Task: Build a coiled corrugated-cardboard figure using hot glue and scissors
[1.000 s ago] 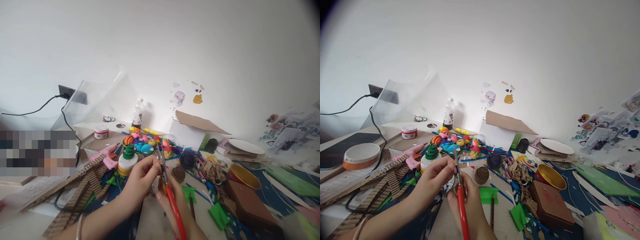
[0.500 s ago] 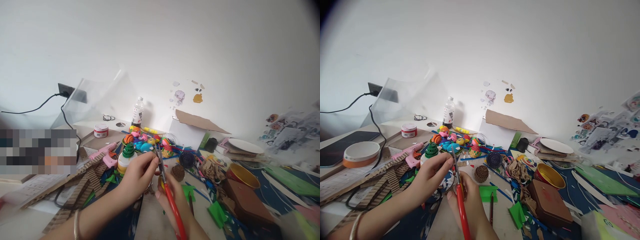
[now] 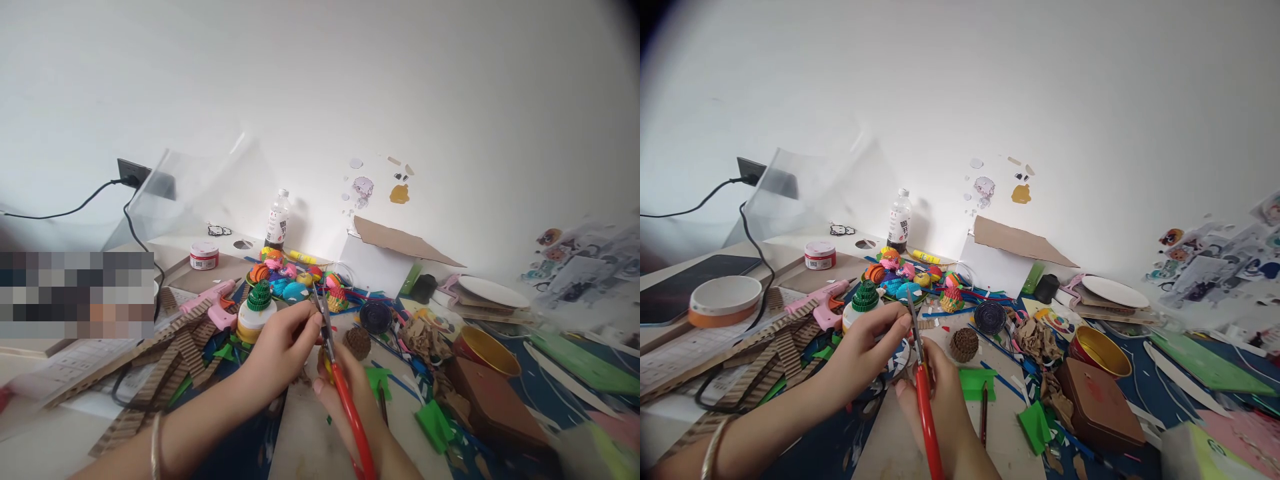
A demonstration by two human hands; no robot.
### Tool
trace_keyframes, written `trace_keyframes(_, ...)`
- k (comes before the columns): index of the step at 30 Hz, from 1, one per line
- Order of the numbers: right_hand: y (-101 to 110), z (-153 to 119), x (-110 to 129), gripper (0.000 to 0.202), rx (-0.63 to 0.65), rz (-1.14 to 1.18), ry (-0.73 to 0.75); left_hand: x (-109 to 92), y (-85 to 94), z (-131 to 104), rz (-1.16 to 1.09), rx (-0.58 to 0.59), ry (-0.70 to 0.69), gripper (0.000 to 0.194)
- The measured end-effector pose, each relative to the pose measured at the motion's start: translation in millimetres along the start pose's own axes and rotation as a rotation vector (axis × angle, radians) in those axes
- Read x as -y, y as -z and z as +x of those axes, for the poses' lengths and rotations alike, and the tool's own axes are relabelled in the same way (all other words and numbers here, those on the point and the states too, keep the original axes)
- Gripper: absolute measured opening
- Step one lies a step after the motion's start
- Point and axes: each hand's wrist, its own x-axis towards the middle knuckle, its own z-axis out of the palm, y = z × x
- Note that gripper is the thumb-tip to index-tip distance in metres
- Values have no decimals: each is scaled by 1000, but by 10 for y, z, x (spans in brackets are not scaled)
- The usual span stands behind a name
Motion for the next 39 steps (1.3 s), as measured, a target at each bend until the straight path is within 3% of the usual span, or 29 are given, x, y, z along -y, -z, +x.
trace_keyframes(13, 70, 30, -176, 40, -71, -103, -25, -15, 55, 4, -26, 74, 8, 28)
trace_keyframes(20, 100, 41, -131, 44, 11, -83, -43, -13, 87, 37, 0, 123, 3, 26)
trace_keyframes(24, 110, 35, -123, 48, 81, -56, -18, -16, 76, 35, 24, 62, -25, 28)
trace_keyframes(30, 91, 17, -136, 48, 96, -126, -1, 45, 35, 5, 111, -128, -34, 28)
trace_keyframes(35, 84, 20, -148, 50, 79, -132, 37, 95, -12, -30, 230, -92, -49, 29)
trace_keyframes(39, 93, 16, -146, 53, 58, -132, 15, 89, -18, -42, 204, -63, -51, 29)
